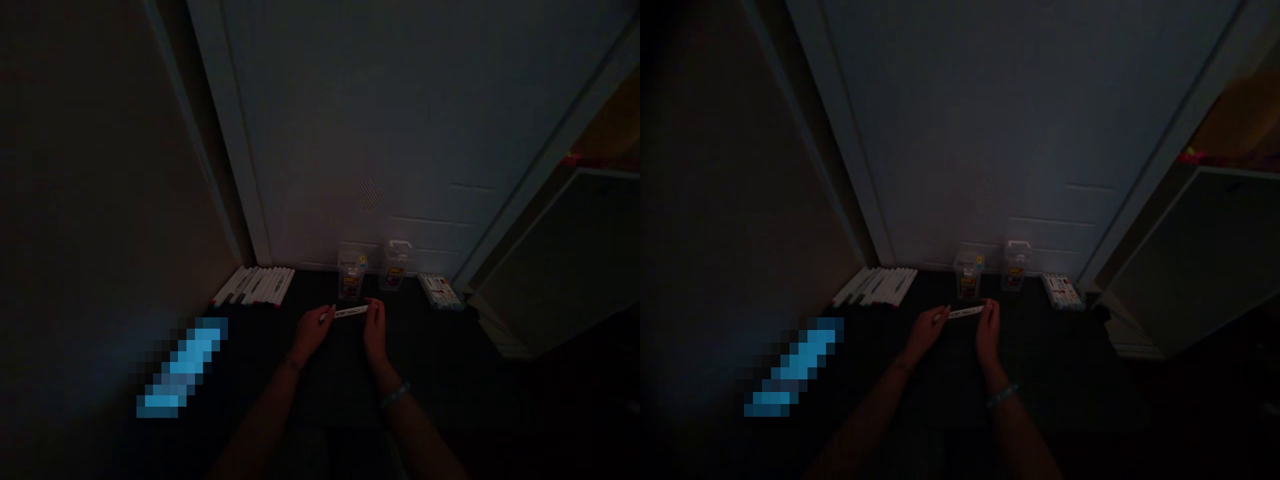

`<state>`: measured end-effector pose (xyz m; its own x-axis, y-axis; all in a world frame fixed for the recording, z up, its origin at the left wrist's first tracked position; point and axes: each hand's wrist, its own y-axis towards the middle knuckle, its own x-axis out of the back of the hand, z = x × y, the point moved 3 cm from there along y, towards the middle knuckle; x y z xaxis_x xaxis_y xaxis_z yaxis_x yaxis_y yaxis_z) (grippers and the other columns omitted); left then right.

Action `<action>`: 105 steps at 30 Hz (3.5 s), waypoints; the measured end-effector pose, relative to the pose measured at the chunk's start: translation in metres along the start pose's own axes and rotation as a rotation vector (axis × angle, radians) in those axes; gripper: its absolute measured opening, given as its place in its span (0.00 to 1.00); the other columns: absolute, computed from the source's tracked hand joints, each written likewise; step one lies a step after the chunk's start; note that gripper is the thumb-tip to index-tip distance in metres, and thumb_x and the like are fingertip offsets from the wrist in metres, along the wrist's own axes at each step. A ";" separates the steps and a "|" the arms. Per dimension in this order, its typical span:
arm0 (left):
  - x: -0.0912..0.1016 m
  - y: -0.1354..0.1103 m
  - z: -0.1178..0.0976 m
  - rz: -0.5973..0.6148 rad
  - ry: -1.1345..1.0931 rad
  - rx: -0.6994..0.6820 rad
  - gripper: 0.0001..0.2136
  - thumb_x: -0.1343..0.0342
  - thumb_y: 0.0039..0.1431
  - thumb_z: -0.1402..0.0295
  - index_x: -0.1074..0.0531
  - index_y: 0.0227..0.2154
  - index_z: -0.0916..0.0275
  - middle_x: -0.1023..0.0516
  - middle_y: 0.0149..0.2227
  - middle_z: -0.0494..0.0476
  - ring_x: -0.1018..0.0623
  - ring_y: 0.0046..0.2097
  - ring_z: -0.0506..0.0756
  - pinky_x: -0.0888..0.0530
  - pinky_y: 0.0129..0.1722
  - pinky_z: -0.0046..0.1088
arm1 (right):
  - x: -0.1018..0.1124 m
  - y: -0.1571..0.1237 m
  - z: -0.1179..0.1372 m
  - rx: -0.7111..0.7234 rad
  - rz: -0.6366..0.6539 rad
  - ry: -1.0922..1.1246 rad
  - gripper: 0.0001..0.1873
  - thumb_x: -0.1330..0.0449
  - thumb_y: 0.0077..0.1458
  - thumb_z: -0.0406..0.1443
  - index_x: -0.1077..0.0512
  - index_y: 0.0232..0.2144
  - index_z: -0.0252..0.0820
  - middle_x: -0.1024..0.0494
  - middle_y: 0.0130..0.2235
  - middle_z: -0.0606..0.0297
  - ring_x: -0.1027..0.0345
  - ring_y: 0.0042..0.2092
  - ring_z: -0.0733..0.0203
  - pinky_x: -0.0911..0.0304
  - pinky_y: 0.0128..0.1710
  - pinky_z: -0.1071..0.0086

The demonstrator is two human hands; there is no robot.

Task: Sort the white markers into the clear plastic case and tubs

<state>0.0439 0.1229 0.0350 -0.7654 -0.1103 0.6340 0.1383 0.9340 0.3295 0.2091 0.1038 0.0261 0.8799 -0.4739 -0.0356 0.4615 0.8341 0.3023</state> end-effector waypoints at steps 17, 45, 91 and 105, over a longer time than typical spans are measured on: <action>-0.001 -0.002 -0.010 0.120 0.117 0.000 0.22 0.61 0.59 0.50 0.27 0.26 0.59 0.26 0.25 0.51 0.30 0.28 0.51 0.42 0.26 0.23 | 0.002 0.000 0.002 0.005 -0.038 -0.038 0.17 0.58 0.59 0.46 0.36 0.36 0.42 0.36 0.29 0.69 0.43 0.30 0.65 0.46 0.32 0.72; -0.002 -0.001 -0.002 0.054 -0.103 0.034 0.16 0.60 0.60 0.57 0.30 0.35 0.59 0.25 0.32 0.51 0.27 0.33 0.51 0.35 0.34 0.23 | 0.008 0.005 -0.005 -0.053 -0.076 0.001 0.17 0.58 0.58 0.46 0.36 0.35 0.42 0.37 0.29 0.68 0.43 0.30 0.64 0.46 0.31 0.72; 0.005 0.002 -0.001 -0.066 -0.112 0.012 0.16 0.63 0.61 0.59 0.35 0.26 0.60 0.30 0.27 0.51 0.31 0.30 0.50 0.36 0.32 0.24 | 0.012 0.009 -0.014 -0.105 -0.089 0.081 0.16 0.56 0.57 0.46 0.35 0.34 0.42 0.39 0.25 0.71 0.45 0.26 0.65 0.47 0.26 0.73; 0.005 0.002 -0.001 -0.064 -0.142 -0.010 0.17 0.63 0.62 0.59 0.35 0.26 0.61 0.31 0.27 0.51 0.31 0.30 0.50 0.36 0.32 0.24 | 0.012 0.010 -0.015 -0.115 -0.099 0.066 0.18 0.57 0.57 0.47 0.35 0.34 0.42 0.40 0.24 0.71 0.46 0.26 0.66 0.48 0.26 0.73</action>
<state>0.0414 0.1242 0.0397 -0.8539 -0.1199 0.5064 0.0917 0.9232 0.3732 0.2265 0.1107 0.0148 0.8334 -0.5387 -0.1235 0.5527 0.8131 0.1830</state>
